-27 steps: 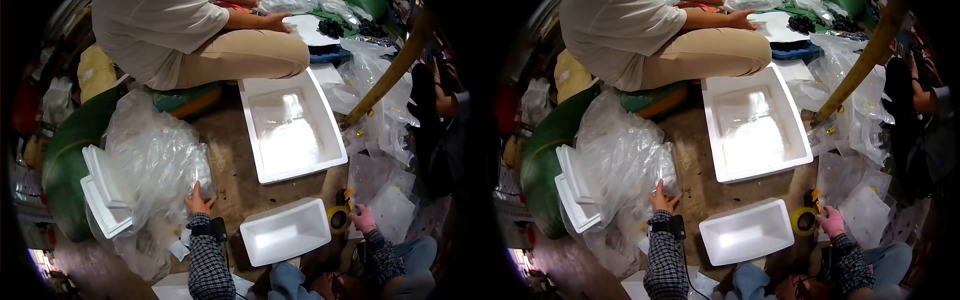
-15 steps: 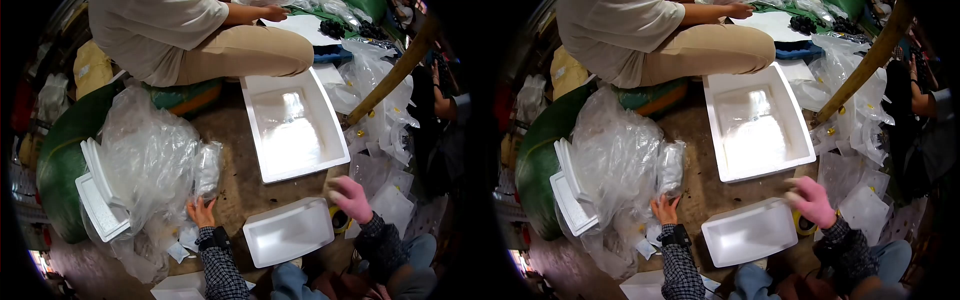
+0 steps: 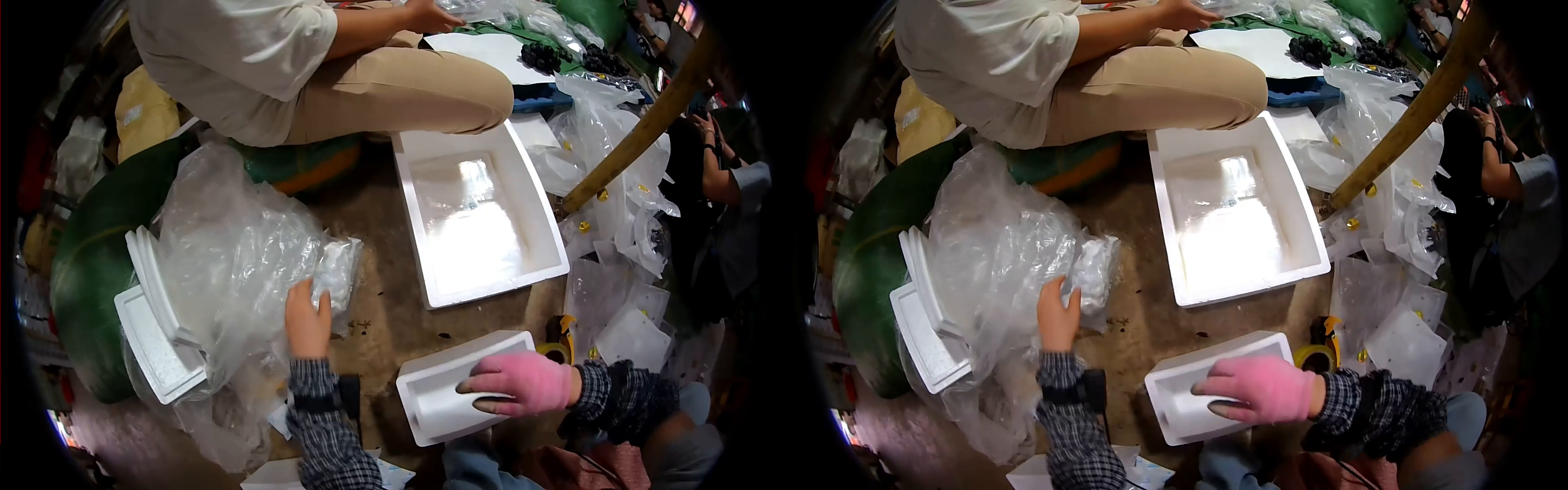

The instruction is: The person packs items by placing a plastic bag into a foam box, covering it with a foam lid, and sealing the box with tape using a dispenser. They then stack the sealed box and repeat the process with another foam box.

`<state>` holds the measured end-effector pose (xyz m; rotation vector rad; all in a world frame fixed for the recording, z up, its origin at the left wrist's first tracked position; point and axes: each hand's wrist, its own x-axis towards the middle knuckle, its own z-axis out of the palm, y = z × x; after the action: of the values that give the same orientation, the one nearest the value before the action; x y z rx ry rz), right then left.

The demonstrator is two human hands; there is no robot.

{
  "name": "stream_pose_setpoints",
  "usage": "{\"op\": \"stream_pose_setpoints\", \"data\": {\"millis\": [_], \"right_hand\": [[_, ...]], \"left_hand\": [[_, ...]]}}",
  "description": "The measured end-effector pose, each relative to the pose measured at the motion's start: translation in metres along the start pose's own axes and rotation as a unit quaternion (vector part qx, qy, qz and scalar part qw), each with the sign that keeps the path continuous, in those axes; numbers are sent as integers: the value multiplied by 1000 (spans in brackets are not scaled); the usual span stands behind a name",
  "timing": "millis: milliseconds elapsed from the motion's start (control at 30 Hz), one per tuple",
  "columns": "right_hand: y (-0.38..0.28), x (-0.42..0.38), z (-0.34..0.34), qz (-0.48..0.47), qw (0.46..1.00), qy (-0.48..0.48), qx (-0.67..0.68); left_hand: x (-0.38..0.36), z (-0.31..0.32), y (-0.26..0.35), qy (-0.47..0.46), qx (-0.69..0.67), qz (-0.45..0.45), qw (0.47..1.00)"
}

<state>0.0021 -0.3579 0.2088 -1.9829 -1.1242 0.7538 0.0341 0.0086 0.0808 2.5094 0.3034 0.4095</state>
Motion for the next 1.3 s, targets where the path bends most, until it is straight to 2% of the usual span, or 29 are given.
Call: {"op": "stream_pose_setpoints", "data": {"millis": [67,100,167,200,267,367,400,500,533,600,633,667,733,800,867,1000,1067,1100,1200,1233,1300], "right_hand": [[-11,-16,-7,8,1000,-9,-17],[-15,-25,-12,23,999,-6,-21],[-16,-44,-17,38,999,0,-28],[-13,-56,-17,60,997,31,-29],[-10,-76,-17,85,994,64,-30],[-9,-96,-15,151,979,131,-38],[-8,-101,-13,155,978,133,-38],[-5,-108,-7,181,974,130,-42],[-5,-107,-4,167,975,125,-72],[-6,-103,-4,150,975,125,-105],[-7,-101,-6,139,976,125,-113],[-7,-99,-7,128,977,124,-120],[-3,-101,-5,117,975,133,-133],[-2,-103,-5,129,967,149,-163],[0,-107,-3,135,965,150,-170],[6,-113,0,152,962,128,-186],[3,-108,0,136,960,152,-190],[2,-106,0,123,957,175,-195],[-2,-106,0,118,954,201,-190],[-4,-106,1,117,954,202,-187],[-6,-106,2,121,952,209,-190]], "left_hand": [[40,32,-29,-30,64,56,996],[55,44,-41,-29,63,56,996],[77,58,-53,-134,112,-48,984],[77,59,-49,-134,111,-46,984],[73,56,-33,-148,102,-186,966],[78,46,-20,-135,165,-193,958],[81,50,-23,-138,164,-190,958],[88,55,-25,-146,306,-95,936],[88,60,-29,-147,305,-95,936],[98,71,-42,-196,395,-38,897],[104,74,-35,-203,381,-116,895],[103,73,-29,-199,382,-113,895],[96,64,-20,-222,450,-68,862],[103,65,-28,-254,457,-90,848],[105,63,-39,-355,468,-30,809],[96,47,-53,-315,436,2,843],[90,32,-50,-282,395,83,870],[79,29,-47,-233,387,101,886],[45,2,-10,-196,376,95,900],[30,-6,-11,-197,379,95,899],[1,-21,-18,-136,349,83,924]]}}
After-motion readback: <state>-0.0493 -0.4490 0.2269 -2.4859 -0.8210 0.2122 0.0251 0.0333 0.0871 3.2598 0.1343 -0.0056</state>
